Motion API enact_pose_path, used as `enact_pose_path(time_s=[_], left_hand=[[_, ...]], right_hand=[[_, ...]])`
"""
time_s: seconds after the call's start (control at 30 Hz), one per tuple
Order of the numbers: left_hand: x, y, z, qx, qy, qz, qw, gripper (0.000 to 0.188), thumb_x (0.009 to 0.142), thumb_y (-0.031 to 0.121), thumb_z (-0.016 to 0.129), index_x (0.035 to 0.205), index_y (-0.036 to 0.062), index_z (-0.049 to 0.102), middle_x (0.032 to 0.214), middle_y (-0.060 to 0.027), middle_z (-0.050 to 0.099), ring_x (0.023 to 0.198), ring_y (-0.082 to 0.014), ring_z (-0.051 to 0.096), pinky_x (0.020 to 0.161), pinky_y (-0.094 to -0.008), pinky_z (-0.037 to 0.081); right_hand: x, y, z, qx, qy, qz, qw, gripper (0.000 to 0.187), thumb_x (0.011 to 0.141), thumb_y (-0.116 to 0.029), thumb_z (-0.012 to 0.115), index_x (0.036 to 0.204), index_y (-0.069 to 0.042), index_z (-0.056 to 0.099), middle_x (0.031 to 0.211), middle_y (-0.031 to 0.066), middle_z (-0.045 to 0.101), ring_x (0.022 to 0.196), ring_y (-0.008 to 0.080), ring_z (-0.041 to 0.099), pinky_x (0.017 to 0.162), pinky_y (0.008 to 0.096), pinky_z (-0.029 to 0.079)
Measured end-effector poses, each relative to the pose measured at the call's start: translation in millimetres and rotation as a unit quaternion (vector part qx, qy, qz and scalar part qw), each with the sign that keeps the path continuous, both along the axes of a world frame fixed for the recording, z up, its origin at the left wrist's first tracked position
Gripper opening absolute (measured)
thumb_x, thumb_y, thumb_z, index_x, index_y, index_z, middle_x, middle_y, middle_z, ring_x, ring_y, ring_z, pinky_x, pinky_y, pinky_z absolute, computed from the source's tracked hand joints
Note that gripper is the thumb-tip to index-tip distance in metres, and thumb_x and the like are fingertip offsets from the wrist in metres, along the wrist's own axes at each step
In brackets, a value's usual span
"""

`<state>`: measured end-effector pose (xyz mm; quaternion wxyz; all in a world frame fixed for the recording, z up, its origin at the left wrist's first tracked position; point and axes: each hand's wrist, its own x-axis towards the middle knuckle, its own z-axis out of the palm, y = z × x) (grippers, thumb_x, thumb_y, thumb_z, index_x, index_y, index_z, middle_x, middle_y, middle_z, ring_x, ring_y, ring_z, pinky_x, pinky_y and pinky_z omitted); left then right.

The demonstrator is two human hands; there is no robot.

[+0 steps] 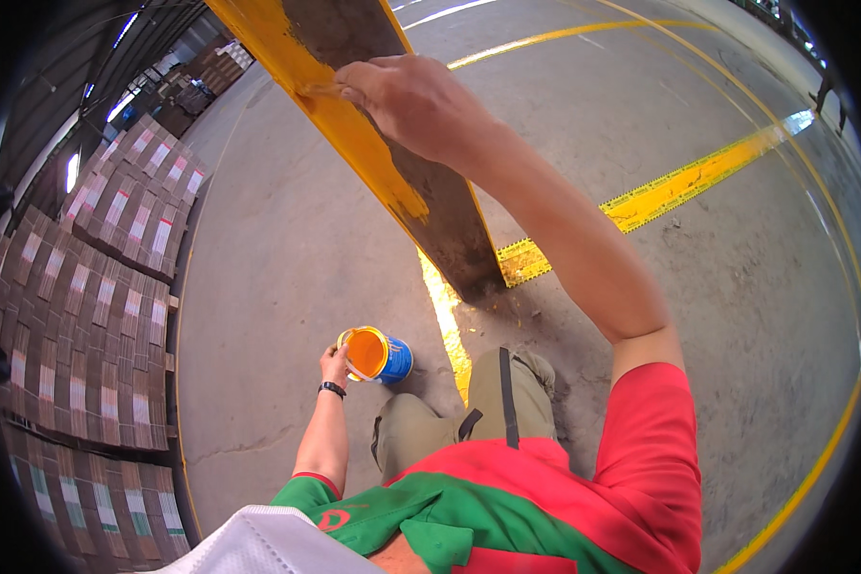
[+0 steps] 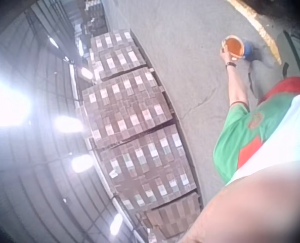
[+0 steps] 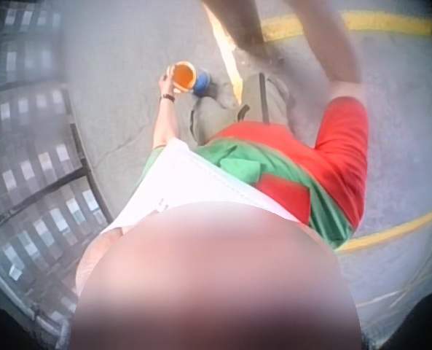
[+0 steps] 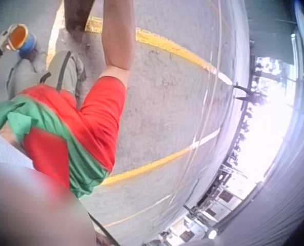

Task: The person paints a vertical metal beam and adjacent floor lines with yellow paint using a brush and a small bucket. They repeatedly dip the brush into the bucket and apply paint to the beam and floor, moving along the beam as they work.

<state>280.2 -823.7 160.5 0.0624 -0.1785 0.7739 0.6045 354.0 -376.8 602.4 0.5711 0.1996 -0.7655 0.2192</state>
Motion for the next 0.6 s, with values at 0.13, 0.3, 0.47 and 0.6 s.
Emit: enact_pose_path(time_s=[0.13, 0.3, 0.47, 0.6], left_hand=[[-1.3, 2.3, 2.0, -0.024, -0.019, 0.001, 1.000, 0.039, 0.089, 0.021, 0.075, 0.120, -0.0008, 0.066, 0.096, -0.0082, 0.071, 0.076, -0.0159, 0.067, 0.054, -0.0297, 0.052], [-2.3, 4.7, 2.3, -0.001, -0.006, -0.004, 1.000, 0.040, 0.088, 0.021, 0.076, 0.120, -0.0008, 0.066, 0.097, -0.0092, 0.071, 0.071, -0.0162, 0.066, 0.051, -0.0296, 0.050], [-3.2, 1.4, 1.1, -0.020, -0.014, -0.018, 1.000, 0.040, 0.089, 0.021, 0.075, 0.121, -0.0008, 0.065, 0.100, -0.0103, 0.071, 0.074, -0.0172, 0.067, 0.053, -0.0300, 0.052], [-1.9, -0.4, 0.6, -0.003, -0.034, -0.009, 0.999, 0.039, 0.089, 0.020, 0.075, 0.120, -0.0011, 0.065, 0.102, -0.0100, 0.070, 0.077, -0.0168, 0.067, 0.055, -0.0305, 0.053]], right_hand=[[10.1, 1.0, 34.1, -0.049, -0.043, -0.021, 0.998, 0.011, 0.092, -0.012, 0.070, 0.097, -0.004, 0.075, 0.082, 0.0147, 0.072, 0.070, 0.0332, 0.068, 0.063, 0.0392, 0.052], [4.7, -12.5, 109.2, -0.103, 0.005, 0.055, 0.993, 0.017, 0.094, -0.009, 0.062, 0.092, 0.007, 0.068, 0.082, 0.0249, 0.069, 0.077, 0.0382, 0.069, 0.067, 0.0417, 0.053], [-0.5, -12.4, 110.6, -0.119, 0.148, 0.058, 0.980, 0.015, 0.093, -0.008, 0.063, 0.090, 0.005, 0.069, 0.078, 0.0254, 0.067, 0.075, 0.0409, 0.068, 0.065, 0.0435, 0.053], [-4.4, -15.3, 69.8, 0.038, 0.159, -0.034, 0.986, 0.020, 0.093, -0.008, 0.063, 0.111, -0.005, 0.071, 0.090, 0.0122, 0.072, 0.078, 0.0285, 0.070, 0.070, 0.0388, 0.057]])
